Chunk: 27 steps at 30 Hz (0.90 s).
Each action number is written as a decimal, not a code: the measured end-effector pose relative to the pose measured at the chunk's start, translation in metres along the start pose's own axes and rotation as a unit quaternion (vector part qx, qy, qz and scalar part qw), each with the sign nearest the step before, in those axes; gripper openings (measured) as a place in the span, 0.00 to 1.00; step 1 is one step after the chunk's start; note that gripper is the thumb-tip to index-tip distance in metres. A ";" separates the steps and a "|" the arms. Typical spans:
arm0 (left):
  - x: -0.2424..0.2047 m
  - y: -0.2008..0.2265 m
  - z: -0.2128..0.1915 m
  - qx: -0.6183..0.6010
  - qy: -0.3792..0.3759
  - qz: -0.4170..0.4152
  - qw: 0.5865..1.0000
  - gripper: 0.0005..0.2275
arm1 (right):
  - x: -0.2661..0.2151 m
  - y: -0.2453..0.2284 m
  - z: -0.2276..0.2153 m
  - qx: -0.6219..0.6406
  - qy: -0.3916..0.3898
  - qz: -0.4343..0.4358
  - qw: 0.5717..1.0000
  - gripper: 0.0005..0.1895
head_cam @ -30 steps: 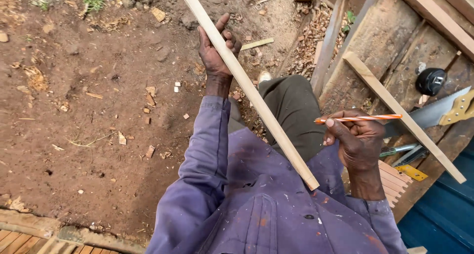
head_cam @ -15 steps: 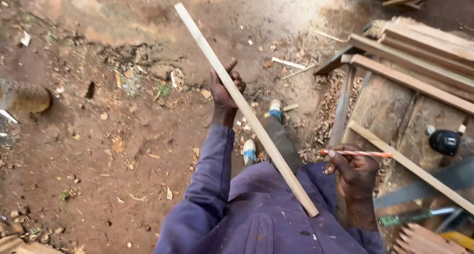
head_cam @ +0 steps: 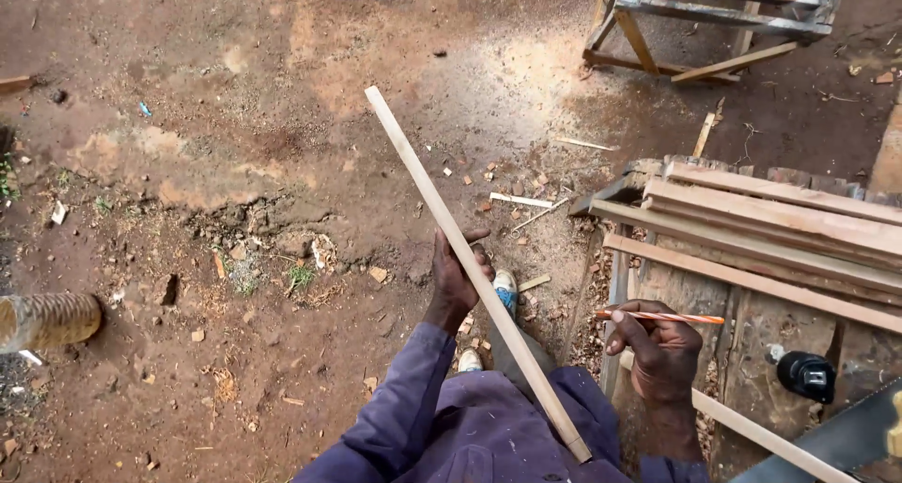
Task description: Marking wooden slats with a pencil for further processing in a workshop.
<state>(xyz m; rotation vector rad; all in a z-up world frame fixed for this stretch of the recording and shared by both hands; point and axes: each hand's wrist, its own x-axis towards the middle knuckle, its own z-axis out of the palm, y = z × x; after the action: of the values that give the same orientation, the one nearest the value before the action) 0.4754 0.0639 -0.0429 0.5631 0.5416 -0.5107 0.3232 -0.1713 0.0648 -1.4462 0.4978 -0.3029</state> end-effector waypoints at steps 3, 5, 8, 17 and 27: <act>0.007 0.012 0.028 0.047 0.030 0.031 0.998 0.37 | 0.024 -0.014 0.002 -0.026 -0.007 -0.003 1.000 0.05; 0.007 0.022 0.040 0.095 -0.004 0.059 0.994 0.32 | 0.038 -0.018 0.006 -0.043 -0.010 -0.018 0.999 0.04; 0.005 0.032 0.048 0.191 -0.030 0.136 0.972 0.31 | 0.054 -0.023 0.017 -0.054 -0.029 -0.009 0.998 0.04; 0.071 0.064 -0.003 0.245 0.024 0.131 0.960 0.16 | 0.068 -0.004 0.067 0.014 0.009 -0.064 0.998 0.07; 0.089 0.144 -0.002 0.239 -0.012 0.082 0.968 0.17 | 0.038 -0.020 0.168 -0.005 0.063 -0.073 0.995 0.07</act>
<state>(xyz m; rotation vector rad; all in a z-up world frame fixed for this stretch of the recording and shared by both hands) 0.6242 0.1438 -0.0463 1.0512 0.3416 -0.4915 0.4413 -0.0461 0.0871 -1.4814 0.4967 -0.5104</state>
